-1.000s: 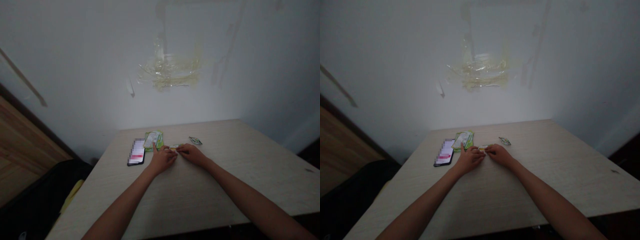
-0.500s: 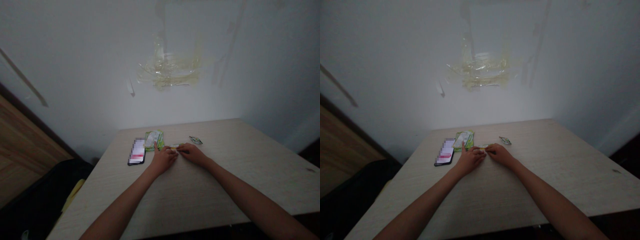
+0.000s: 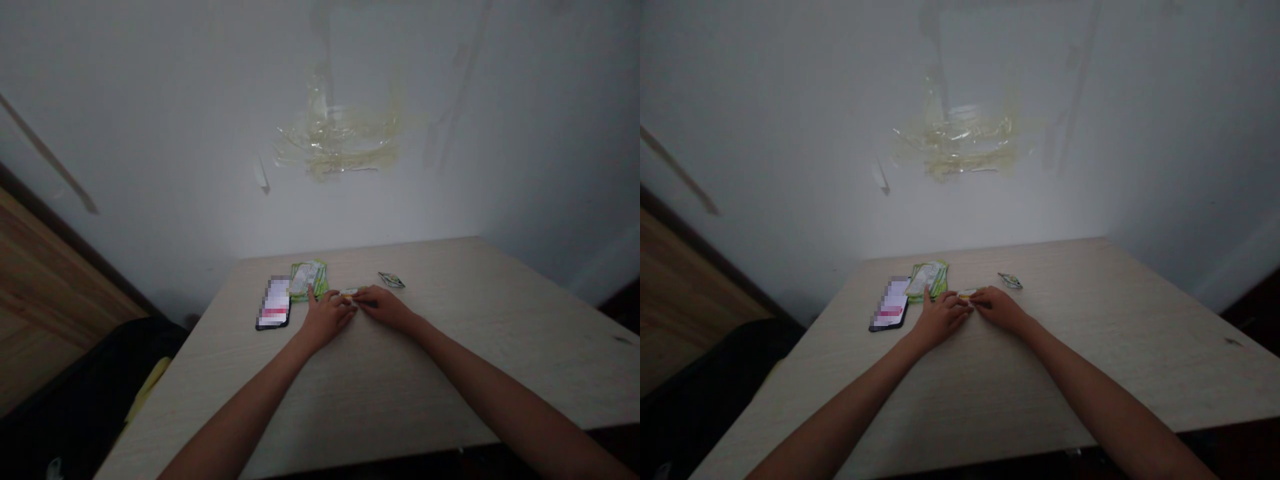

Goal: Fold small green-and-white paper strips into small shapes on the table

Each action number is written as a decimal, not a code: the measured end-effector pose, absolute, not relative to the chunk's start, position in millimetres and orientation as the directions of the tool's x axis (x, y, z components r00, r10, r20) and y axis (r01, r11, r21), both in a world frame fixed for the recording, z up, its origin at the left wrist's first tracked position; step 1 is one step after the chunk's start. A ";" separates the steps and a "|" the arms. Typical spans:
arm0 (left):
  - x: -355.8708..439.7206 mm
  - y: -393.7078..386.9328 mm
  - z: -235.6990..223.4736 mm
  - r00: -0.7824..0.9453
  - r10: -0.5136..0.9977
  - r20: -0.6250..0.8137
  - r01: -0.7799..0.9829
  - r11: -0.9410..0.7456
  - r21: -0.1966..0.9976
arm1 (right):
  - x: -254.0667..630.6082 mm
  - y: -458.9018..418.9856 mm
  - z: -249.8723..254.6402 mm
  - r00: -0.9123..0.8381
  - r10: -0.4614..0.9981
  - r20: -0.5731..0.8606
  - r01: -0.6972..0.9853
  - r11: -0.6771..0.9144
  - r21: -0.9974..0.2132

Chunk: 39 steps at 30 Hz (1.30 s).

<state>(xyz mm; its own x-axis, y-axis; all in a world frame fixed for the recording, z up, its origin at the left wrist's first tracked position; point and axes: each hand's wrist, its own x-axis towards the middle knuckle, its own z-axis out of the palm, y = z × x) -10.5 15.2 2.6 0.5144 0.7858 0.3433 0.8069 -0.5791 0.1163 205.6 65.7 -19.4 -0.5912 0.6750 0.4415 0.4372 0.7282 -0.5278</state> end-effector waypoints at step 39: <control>-10.2 16.3 -0.4 0.377 0.846 0.376 0.866 -0.466 0.180 | 200.7 51.5 -13.1 -0.625 0.631 0.460 0.558 0.773 -0.301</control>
<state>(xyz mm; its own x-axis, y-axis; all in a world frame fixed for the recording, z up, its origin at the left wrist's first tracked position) -10.2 16.3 -0.4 0.3772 0.8463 0.3761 0.8664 -0.4659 0.1796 200.7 51.5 -13.1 -0.6248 0.6306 0.4604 0.5581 0.7731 -0.3015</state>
